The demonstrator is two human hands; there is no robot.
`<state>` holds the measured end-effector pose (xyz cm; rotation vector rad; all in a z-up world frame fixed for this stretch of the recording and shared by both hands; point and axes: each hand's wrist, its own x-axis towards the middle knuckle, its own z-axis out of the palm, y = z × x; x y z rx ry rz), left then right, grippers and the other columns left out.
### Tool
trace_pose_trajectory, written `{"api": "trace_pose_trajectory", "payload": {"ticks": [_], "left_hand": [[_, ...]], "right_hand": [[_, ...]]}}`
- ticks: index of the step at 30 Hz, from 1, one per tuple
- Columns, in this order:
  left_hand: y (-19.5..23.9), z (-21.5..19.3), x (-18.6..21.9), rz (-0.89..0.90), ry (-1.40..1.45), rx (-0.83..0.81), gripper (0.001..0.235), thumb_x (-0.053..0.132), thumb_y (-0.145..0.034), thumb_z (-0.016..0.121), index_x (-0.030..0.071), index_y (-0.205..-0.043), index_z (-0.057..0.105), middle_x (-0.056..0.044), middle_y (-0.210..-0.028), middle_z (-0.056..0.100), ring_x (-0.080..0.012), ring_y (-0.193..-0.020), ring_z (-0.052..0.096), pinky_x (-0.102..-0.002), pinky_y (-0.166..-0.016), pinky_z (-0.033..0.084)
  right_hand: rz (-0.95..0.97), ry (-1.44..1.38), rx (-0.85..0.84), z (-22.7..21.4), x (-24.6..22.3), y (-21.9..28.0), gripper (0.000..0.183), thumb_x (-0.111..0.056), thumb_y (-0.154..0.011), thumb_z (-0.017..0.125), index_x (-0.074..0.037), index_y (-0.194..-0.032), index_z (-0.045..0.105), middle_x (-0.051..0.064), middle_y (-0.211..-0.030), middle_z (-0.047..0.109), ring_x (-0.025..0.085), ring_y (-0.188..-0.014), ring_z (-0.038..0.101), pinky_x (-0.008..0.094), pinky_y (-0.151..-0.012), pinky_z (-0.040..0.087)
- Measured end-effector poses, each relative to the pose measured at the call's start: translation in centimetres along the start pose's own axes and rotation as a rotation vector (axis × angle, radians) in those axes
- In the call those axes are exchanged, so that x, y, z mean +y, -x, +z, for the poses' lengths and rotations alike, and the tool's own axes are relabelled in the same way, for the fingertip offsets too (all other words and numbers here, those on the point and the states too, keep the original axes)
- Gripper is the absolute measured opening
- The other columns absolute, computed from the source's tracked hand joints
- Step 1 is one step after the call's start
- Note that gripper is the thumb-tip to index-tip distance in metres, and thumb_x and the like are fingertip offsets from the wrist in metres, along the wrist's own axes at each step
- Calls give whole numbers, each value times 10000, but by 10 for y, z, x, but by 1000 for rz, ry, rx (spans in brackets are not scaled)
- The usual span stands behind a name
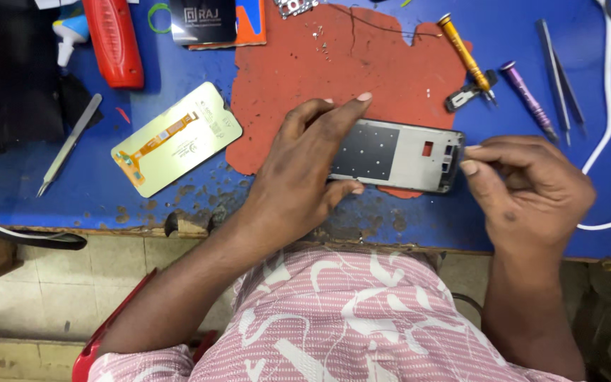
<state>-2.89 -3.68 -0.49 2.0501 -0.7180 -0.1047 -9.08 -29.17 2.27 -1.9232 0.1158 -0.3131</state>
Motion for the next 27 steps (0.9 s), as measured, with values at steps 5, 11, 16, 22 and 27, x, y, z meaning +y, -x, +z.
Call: {"api": "trace_pose_trajectory", "payload": {"ticks": [5,11,16,22,27], "left_hand": [[7,-4,-3,15,-1,-2,1043,158,-793,907,140,-1617,266,-104,-1562,470,-376,-1461,434,-495,-1227,418],[17,-14,-14,8,6,29,1038,133,-804,881,112,-1613,230,-124,-1632,399,-364,-1504,415,-516,-1287,374],[19,-15,-16,-13,11,19,987,70,-837,844,114,-1620,244,-114,-1576,449,-357,-1494,437,-544,-1268,374],[16,-19,-16,-20,50,19,944,52,-855,808,89,-1608,240,-156,-1510,503,-375,-1471,449,-556,-1242,368],[13,-23,-14,-9,70,24,904,25,-841,794,51,-1563,251,-194,-1458,516,-393,-1432,454,-567,-1206,365]], "right_hand": [[-74,211,-106,26,-10,2,167,104,-923,774,22,-1065,741,117,-1041,676,126,-876,661,198,-710,515],[-96,325,-243,56,-23,1,182,55,-960,818,-4,-1120,757,102,-1036,720,101,-843,703,208,-676,552],[-133,380,-294,78,-28,1,148,26,-960,782,1,-1101,743,116,-1069,696,105,-836,697,212,-653,554],[-215,456,-312,94,-23,0,182,15,-930,806,17,-1102,746,105,-994,660,154,-814,646,241,-630,514],[-263,505,-309,93,-16,1,176,-6,-930,823,6,-1089,747,106,-994,672,166,-813,655,275,-666,522]]}}
